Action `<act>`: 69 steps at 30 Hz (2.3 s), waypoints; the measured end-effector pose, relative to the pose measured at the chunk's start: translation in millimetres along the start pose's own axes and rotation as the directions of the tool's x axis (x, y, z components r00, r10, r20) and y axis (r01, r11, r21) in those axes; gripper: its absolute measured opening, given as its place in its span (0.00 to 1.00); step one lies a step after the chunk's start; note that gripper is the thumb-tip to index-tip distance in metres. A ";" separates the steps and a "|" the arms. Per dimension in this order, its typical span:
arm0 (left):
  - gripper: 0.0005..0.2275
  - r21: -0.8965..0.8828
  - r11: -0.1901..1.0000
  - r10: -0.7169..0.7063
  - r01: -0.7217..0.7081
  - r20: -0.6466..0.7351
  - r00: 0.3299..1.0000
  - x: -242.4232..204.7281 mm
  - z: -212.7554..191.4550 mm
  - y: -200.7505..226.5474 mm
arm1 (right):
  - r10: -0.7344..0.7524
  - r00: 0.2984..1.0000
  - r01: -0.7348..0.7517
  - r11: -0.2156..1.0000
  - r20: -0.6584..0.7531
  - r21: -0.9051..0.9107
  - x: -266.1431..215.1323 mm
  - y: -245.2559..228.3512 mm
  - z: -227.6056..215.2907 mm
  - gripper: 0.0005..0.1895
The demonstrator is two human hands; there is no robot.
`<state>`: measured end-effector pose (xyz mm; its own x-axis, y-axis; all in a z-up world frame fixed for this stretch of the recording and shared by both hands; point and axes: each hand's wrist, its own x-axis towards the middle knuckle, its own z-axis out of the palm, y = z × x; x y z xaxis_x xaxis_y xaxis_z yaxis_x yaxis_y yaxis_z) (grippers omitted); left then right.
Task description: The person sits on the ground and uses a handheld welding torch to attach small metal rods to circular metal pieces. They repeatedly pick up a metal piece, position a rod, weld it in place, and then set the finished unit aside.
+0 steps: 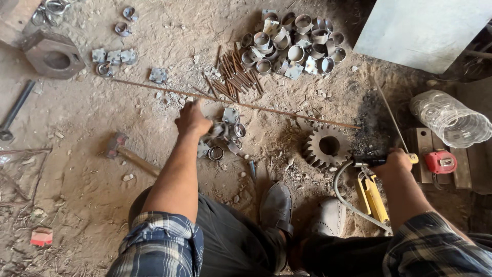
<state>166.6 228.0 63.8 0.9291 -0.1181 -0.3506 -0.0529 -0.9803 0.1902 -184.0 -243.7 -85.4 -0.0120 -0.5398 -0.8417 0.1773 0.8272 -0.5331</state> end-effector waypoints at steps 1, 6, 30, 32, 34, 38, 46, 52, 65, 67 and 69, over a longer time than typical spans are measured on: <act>0.32 -0.039 0.999 0.013 -0.015 -0.037 0.999 4.7 2.8 -0.1 | 0.025 1.000 -0.025 0.999 -0.008 0.023 6.9 -0.6 -2.0 0.13; 0.23 -0.059 0.994 0.079 -0.088 -0.141 0.987 12.8 7.0 -4.7 | -0.088 0.989 0.051 0.956 -0.119 -0.288 13.7 5.7 0.4 0.22; 0.13 -0.076 0.984 0.164 -0.158 0.072 0.984 -48.9 -12.2 34.1 | -0.377 0.092 0.984 0.176 0.921 -0.026 -367.8 -111.5 28.0 0.25; 0.13 -0.015 0.982 0.191 -0.191 0.103 0.976 -51.9 -6.6 39.6 | -0.260 0.248 0.963 -0.042 0.933 -0.267 -354.4 -97.5 24.7 0.24; 0.13 0.039 0.972 0.226 -0.233 0.131 0.965 -54.2 0.6 48.1 | -0.165 0.207 0.928 -0.280 0.964 -0.247 -339.1 -92.3 22.3 0.24; 0.11 0.264 0.893 0.258 -0.366 0.366 0.894 -52.5 27.1 66.5 | -0.014 -0.044 0.887 -0.461 0.999 0.033 -312.2 -93.0 22.3 0.25; 0.08 0.383 0.790 0.378 -0.479 0.311 0.872 41.2 55.4 147.4 | -0.101 -0.074 0.849 -0.529 0.992 0.010 -287.6 -97.3 17.3 0.24; 0.10 0.294 0.804 0.522 -0.517 0.067 0.850 106.2 79.7 193.5 | -0.165 0.182 0.843 -0.481 0.969 -0.240 -273.7 -94.3 32.7 0.25; 0.05 -0.213 0.905 0.364 -0.367 -0.056 0.930 158.8 113.3 206.9 | -0.100 0.260 0.845 -0.457 0.960 -0.277 -254.5 -90.0 50.4 0.27; 0.05 -0.421 0.816 0.315 -0.396 -0.251 0.915 153.5 114.0 203.8 | -0.097 0.269 0.839 -0.466 0.958 -0.283 -258.2 -91.4 49.8 0.27; 0.07 -0.736 0.639 0.112 -0.224 -0.199 0.974 148.6 118.0 203.9 | -0.103 0.233 0.835 -0.488 0.967 -0.253 -260.7 -91.8 47.8 0.27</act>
<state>250.7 -8.1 -57.7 0.9714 -0.1937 -0.1375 0.0274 -0.4836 0.8749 -150.1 -186.3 187.0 0.9305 -0.3616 -0.0577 -0.3456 -0.8152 -0.4647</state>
